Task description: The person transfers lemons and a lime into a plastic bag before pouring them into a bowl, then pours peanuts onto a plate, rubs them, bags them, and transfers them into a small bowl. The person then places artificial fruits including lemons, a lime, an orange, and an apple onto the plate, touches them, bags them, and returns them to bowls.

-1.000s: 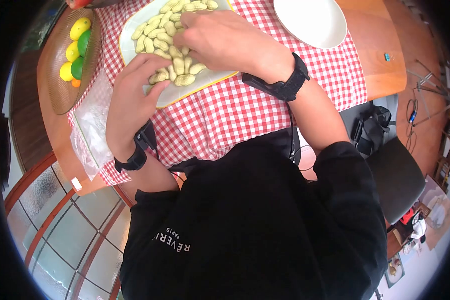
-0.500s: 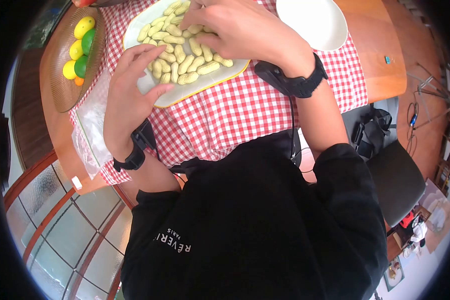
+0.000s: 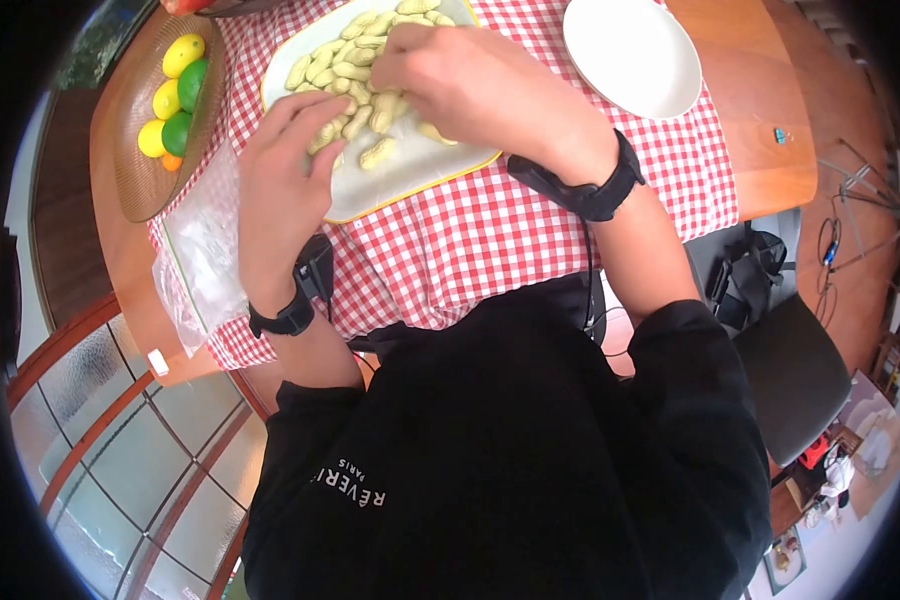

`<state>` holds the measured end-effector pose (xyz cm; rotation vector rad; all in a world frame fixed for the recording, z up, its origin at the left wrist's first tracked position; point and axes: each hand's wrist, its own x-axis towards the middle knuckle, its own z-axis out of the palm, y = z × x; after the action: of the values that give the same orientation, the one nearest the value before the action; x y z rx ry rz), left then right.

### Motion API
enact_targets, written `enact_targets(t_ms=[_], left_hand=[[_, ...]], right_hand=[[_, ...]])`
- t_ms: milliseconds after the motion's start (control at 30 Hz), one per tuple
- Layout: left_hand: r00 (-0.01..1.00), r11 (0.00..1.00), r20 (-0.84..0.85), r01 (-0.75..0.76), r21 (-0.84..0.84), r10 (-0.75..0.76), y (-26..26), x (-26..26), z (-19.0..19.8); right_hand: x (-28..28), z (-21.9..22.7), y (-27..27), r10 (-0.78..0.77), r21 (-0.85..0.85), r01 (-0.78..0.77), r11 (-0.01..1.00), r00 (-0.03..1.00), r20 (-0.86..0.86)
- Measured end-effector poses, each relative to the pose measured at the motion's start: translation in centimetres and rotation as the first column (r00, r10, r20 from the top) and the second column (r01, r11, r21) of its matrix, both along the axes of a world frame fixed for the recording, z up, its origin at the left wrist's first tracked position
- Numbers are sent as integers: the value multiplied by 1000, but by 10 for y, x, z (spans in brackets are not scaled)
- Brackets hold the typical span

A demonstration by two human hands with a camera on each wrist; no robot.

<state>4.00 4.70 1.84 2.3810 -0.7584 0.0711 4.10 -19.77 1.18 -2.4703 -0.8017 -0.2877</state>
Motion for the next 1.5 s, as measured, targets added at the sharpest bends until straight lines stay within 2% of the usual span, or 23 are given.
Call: enact_targets(t_ms=[33, 67, 133, 167, 200, 267, 367, 433, 467, 533, 667, 700, 733, 800, 833, 900, 933, 1000, 1133, 1200, 1333, 1400, 1500], left_hand=[[999, 1000, 26, -27, -6, 27, 1, 1, 1], [999, 1000, 22, -25, -5, 25, 3, 2, 3], [975, 996, 224, -36, 79, 17, 5, 4, 5], [975, 996, 221, -35, 80, 16, 5, 3, 2], [977, 994, 208, -66, 91, 46, 5, 3, -3], [977, 990, 200, -99, 103, 77, 5, 2, -10], [980, 987, 201, -27, 157, -5, 3, 3, -11], [993, 989, 97, 56, 138, -70, 1, 0, -11], [993, 989, 94, 57, 137, -71, 1, -1, -11], [990, 991, -88, 117, 69, -111, 0, -2, -7], [988, 989, -101, 126, 81, -118, -4, 1, 1], [997, 994, 46, 61, 90, -65, -7, 0, 1], [982, 996, 191, -6, 88, -11, -8, -1, 0], [982, 994, 189, -12, 104, -7, -4, 4, -17], [984, 992, 176, -17, 124, -5, -2, 5, -21], [991, 992, 127, 21, 121, -37, 0, 4, -19], [994, 992, 81, 63, 112, -72, -2, 4, -18], [993, 991, 49, 104, 87, -108, -2, 3, -15], [991, 991, -5, 136, -13, -136, -3, 4, -5], [993, 993, 49, 110, -52, -107, -3, 5, -3], [993, 998, 120, 30, -56, -23, 0, 4, 5], [998, 999, 58, 28, -31, -27, 3, 2, 9], [997, 998, -21, 70, 1, -70, 3, 1, 4]], right_hand=[[2, -1, -1, -17, 62, 14, 998, 999, 44], [4, 0, -4, -32, 91, 32, 995, 999, 1], [3, 22, -11, -23, 139, 32, 990, 997, -67], [1, 32, -14, -9, 186, 34, 982, 991, -130], [-1, 37, -15, -1, 169, 15, 986, 997, -83], [1, 32, -18, -9, 128, 24, 992, 993, -117], [5, 26, -14, 3, 71, 11, 997, 979, -201], [5, 19, -13, 20, 54, -6, 999, 965, -260], [4, 13, -13, 48, 27, -43, 999, 979, -199], [5, 8, -12, 77, -2, -78, 997, 987, -139], [7, 21, -11, 148, 134, -111, 985, 941, -305], [8, 26, -11, 158, 183, -94, 979, 912, -379], [7, 29, -11, 158, 180, -96, 979, 915, -371], [6, 25, -10, 86, 222, -48, 974, 982, -167], [7, 11, -7, 90, 223, -52, 973, 982, -164], [11, -18, 2, -92, 186, 76, 980, 992, 81], [13, -22, 0, -93, 185, 77, 980, 993, 80], [13, -24, -2, 12, 55, -16, 998, 997, 79], [19, -10, -5, 112, 54, -116, 992, 991, 75], [19, -7, -10, 93, 116, -90, 989, 995, -21], [12, 9, -14, 107, 248, -110, 962, 994, 28], [4, 21, -15, 124, 207, -76, 975, 966, -229], [3, 14, -8, 207, 189, -161, 969, 944, -257]])
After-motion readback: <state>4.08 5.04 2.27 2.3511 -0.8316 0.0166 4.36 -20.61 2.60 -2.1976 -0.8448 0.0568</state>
